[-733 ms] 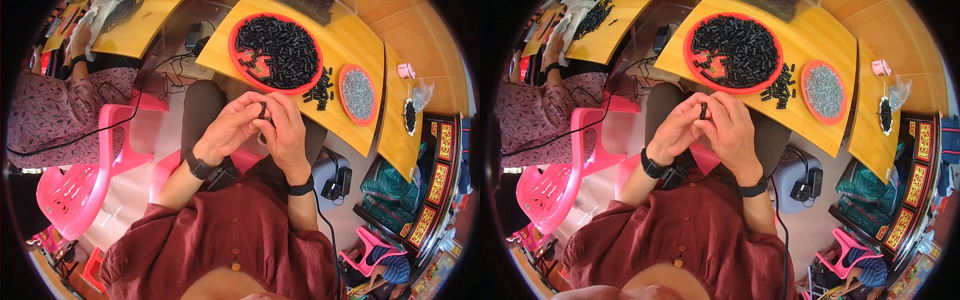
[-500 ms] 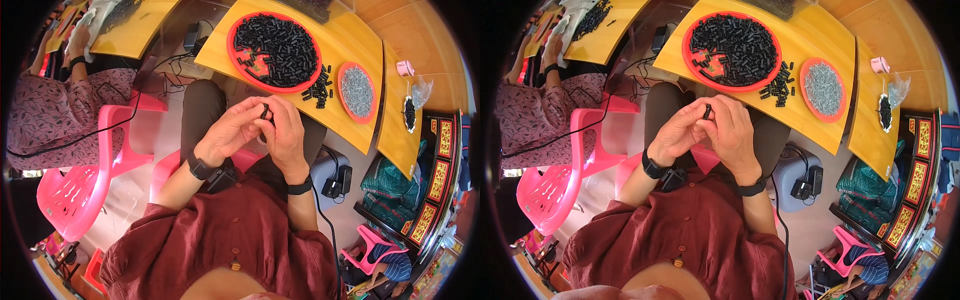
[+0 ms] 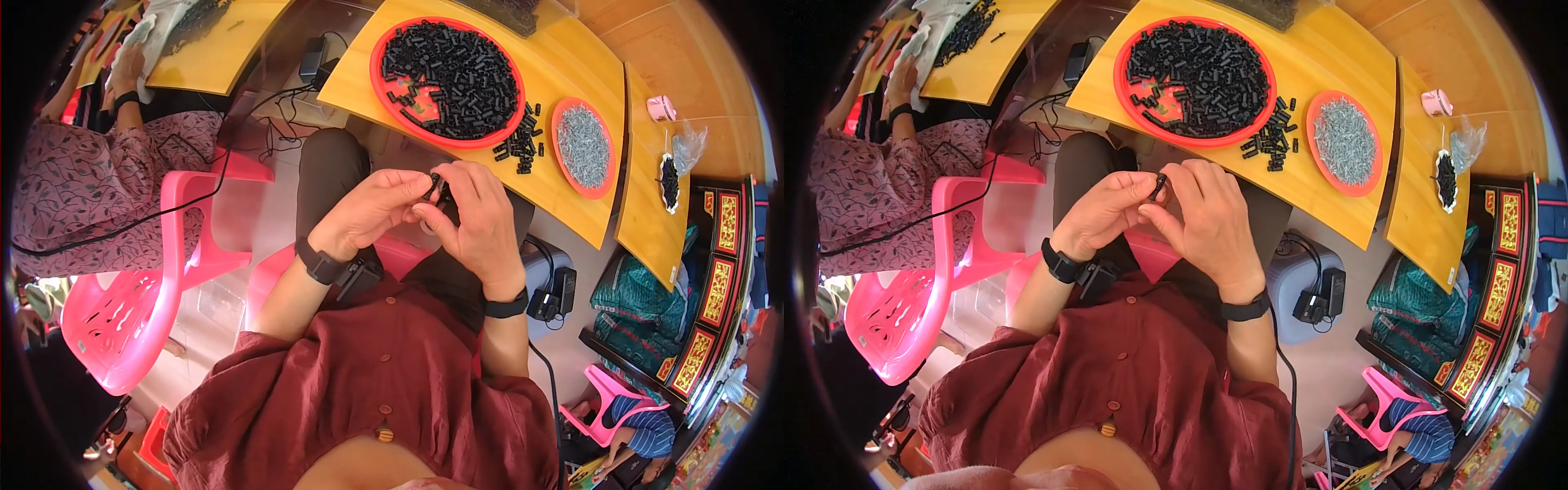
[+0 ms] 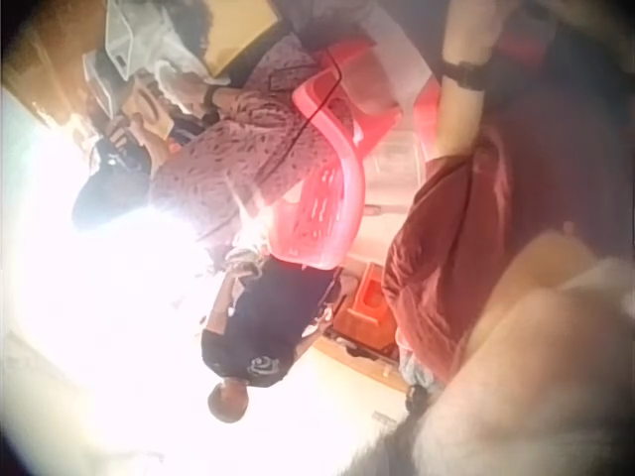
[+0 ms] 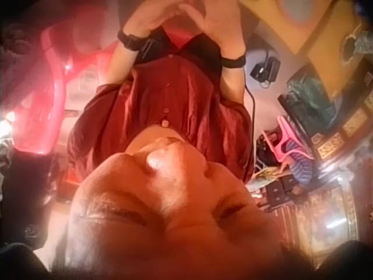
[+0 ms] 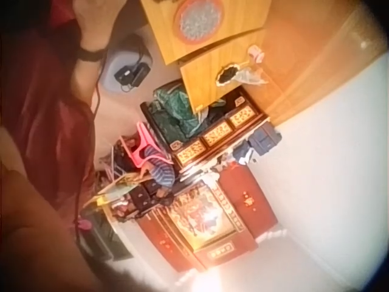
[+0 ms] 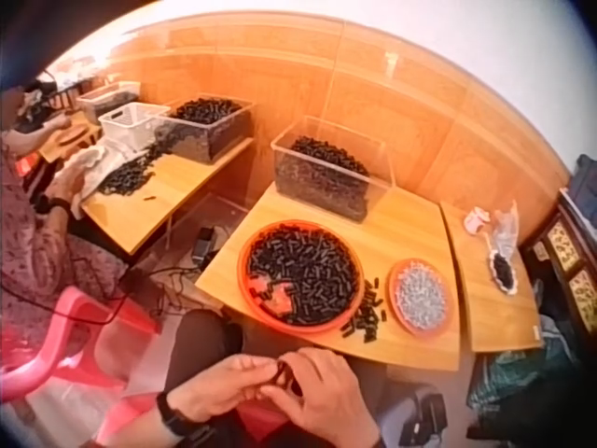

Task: The person assembles small parts by picking plastic plugs and metal screws from trays and inserting the screws into the plugs by hand.

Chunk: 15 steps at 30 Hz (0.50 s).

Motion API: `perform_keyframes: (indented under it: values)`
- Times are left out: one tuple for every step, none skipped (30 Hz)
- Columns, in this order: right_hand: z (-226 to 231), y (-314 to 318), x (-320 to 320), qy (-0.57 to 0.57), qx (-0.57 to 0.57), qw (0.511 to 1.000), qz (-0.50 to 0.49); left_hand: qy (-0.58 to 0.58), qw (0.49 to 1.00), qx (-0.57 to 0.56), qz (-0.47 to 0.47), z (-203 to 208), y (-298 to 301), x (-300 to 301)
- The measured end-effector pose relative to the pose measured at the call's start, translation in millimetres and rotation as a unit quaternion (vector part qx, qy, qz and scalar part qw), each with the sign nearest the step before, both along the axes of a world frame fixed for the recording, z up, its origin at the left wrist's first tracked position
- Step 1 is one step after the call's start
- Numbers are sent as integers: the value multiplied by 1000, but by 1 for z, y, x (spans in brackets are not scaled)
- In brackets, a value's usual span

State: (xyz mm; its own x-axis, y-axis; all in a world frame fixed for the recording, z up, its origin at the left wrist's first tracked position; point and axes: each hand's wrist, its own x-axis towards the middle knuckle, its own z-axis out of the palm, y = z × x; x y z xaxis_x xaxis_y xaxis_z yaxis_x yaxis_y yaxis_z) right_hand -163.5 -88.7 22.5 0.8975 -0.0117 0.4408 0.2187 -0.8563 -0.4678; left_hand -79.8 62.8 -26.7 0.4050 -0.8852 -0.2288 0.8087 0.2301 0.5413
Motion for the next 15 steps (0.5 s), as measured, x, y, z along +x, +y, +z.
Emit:
perform_keyframes:
  values:
    - [6, -3, 1, 43, -10, 999, 15, -23, 1000, 16, -7, -1, 1, 2]
    - [9, -4, 2, 86, -20, 996, 30, -47, 998, 33, -12, -2, 2, 4]
    - [10, -4, 3, 86, -19, 996, 33, -46, 998, 34, -10, 0, 2, 5]
    - [11, -3, 6, 112, -19, 993, 41, -58, 997, 46, -19, 3, 3, 6]
    - [12, -2, 9, 137, -19, 989, 52, -69, 996, 59, -24, 6, 6, 7]
    - [12, -1, 13, 129, -7, 989, 71, -71, 995, 59, -27, 8, 9, 6]
    - [11, 1, 18, 120, 7, 988, 97, -72, 995, 60, -23, 6, 12, 4]
    - [16, 5, 24, 121, 4, 986, 117, -80, 995, 60, -18, 4, 19, 5]
    - [24, 12, 30, 132, 8, 982, 132, -66, 996, 60, -13, 6, 26, 4]
    - [31, 18, 35, 141, 8, 978, 151, -53, 997, 58, -5, 8, 35, 5]
    - [32, 25, 43, 135, -1, 976, 171, -48, 998, 44, -3, 7, 47, 6]
    - [35, 33, 48, 139, -2, 972, 190, -53, 998, 33, 24, 12, 56, 4]
    - [38, 43, 56, 142, -4, 967, 213, -60, 996, 24, 53, 17, 68, 2]
    - [44, 55, 61, 150, -30, 960, 234, -59, 996, 6, 65, 13, 80, -1]
    - [46, 64, 66, 148, -37, 951, 270, -68, 992, 14, 105, 19, 97, -7]
